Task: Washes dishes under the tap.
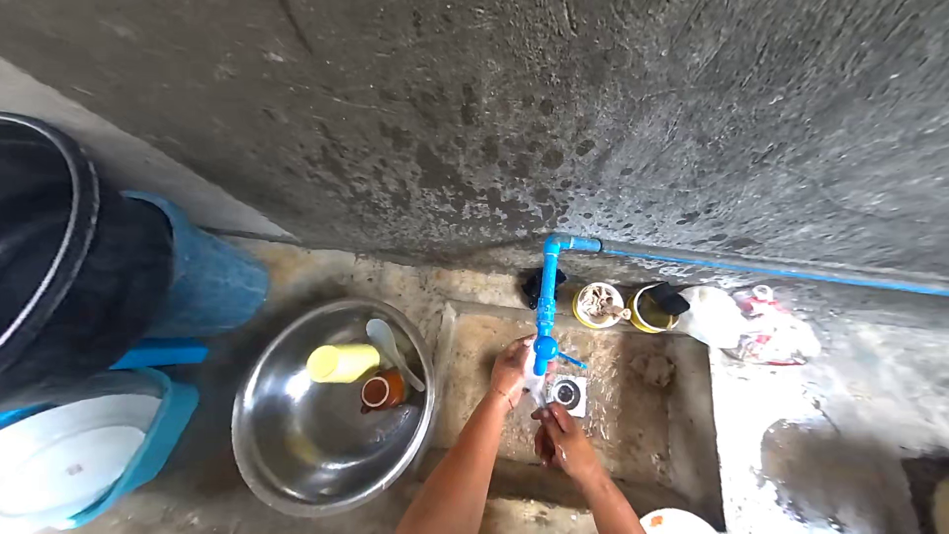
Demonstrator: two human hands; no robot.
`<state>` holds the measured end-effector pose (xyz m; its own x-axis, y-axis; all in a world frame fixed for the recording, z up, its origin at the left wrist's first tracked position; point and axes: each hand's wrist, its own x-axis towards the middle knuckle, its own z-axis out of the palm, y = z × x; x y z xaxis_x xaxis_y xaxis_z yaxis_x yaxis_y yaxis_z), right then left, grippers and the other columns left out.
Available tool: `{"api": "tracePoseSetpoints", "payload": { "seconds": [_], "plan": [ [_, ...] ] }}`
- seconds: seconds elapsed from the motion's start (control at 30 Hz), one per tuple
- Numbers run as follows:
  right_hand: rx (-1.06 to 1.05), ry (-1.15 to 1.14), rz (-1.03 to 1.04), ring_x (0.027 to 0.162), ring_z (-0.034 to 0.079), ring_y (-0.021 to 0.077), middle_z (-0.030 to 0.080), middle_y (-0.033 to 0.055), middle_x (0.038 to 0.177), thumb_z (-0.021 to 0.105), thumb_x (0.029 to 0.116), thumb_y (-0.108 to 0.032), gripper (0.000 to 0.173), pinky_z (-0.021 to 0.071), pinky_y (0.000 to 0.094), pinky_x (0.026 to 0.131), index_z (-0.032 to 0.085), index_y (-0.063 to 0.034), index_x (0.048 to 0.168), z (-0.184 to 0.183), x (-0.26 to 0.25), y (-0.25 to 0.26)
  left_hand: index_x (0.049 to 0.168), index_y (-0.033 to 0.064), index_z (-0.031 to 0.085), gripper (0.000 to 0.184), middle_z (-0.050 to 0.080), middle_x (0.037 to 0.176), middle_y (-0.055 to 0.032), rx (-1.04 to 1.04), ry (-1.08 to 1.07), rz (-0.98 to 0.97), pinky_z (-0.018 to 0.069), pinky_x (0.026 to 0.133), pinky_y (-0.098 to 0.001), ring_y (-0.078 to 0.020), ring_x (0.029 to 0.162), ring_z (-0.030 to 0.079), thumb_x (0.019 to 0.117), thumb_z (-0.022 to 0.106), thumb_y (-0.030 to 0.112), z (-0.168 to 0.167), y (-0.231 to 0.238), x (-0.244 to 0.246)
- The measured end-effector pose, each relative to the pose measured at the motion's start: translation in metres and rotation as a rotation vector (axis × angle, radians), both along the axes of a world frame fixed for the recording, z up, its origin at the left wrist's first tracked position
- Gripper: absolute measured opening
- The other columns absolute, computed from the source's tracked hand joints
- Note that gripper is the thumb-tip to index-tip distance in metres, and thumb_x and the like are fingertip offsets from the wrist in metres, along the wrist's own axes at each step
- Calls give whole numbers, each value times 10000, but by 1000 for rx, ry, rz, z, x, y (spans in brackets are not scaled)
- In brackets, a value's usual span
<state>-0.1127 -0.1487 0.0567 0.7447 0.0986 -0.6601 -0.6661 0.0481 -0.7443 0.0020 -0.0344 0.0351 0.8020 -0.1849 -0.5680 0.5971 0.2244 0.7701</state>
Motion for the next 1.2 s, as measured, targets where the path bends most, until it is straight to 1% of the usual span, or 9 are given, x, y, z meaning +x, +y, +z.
{"api": "tracePoseSetpoints", "payload": {
  "seconds": [0.07,0.2,0.27,0.4,0.6,0.87,0.97,1.07,1.2],
  "plan": [
    [48,9,29,555,657,133,653,50,699,333,1118,-156,314,594,300,553,552,41,1226,-2,0,-9,1224,-83,639,306,706,1086,-167,286,-256,-155,555,918,-330,-163,981,683,1076,441,97,-1,11,2],
    [-165,-28,83,543,616,117,622,40,680,353,1108,-129,302,560,295,551,573,49,1215,10,-2,-10,1029,-76,709,341,710,922,-187,625,-403,-330,530,893,-410,-224,898,682,1075,477,169,3,25,4],
    [-267,-24,99,545,609,114,625,43,691,365,1102,-112,305,550,294,549,588,49,1234,19,1,-7,1052,-89,695,350,703,936,-195,592,-359,-285,528,882,-405,-223,893,674,1086,456,164,3,27,1],
    [-268,-38,71,542,613,102,633,34,690,368,1102,-109,305,554,280,540,600,46,1224,21,5,-7,1323,-32,599,331,672,1182,-181,426,-227,-275,598,837,-395,-204,966,697,1095,454,158,15,45,2],
    [-294,-72,25,518,575,78,608,15,663,378,1102,-108,282,511,248,509,596,36,1210,19,3,-8,1175,27,736,260,745,1074,-138,699,-306,-514,592,865,-366,-182,900,730,1013,561,130,31,75,5],
    [-436,-50,114,555,594,117,617,47,691,394,1101,-117,292,531,294,563,602,36,1237,35,3,-5,1153,2,726,300,725,1128,-182,949,-301,-857,495,1026,-481,-306,1114,682,1022,540,198,40,64,25],
    [-445,-26,102,558,606,128,628,57,699,395,1101,-116,286,539,306,563,596,43,1229,41,3,-6,1209,-4,704,297,717,1168,-179,925,-240,-715,503,1039,-449,-284,1118,685,1035,530,161,32,70,25],
    [-394,-43,46,535,599,104,627,43,688,396,1099,-109,277,530,270,527,595,42,1218,41,1,-9,1280,-7,646,303,712,1153,-174,687,-91,-388,618,885,-393,-231,968,743,1077,462,123,22,76,19],
    [-261,-30,-33,519,595,86,628,27,676,388,1099,-110,278,523,247,502,580,50,1222,37,-1,-10,1301,2,624,380,689,1159,-200,369,65,-217,615,834,-456,-271,953,724,1115,428,269,20,67,1]
  ]
}}
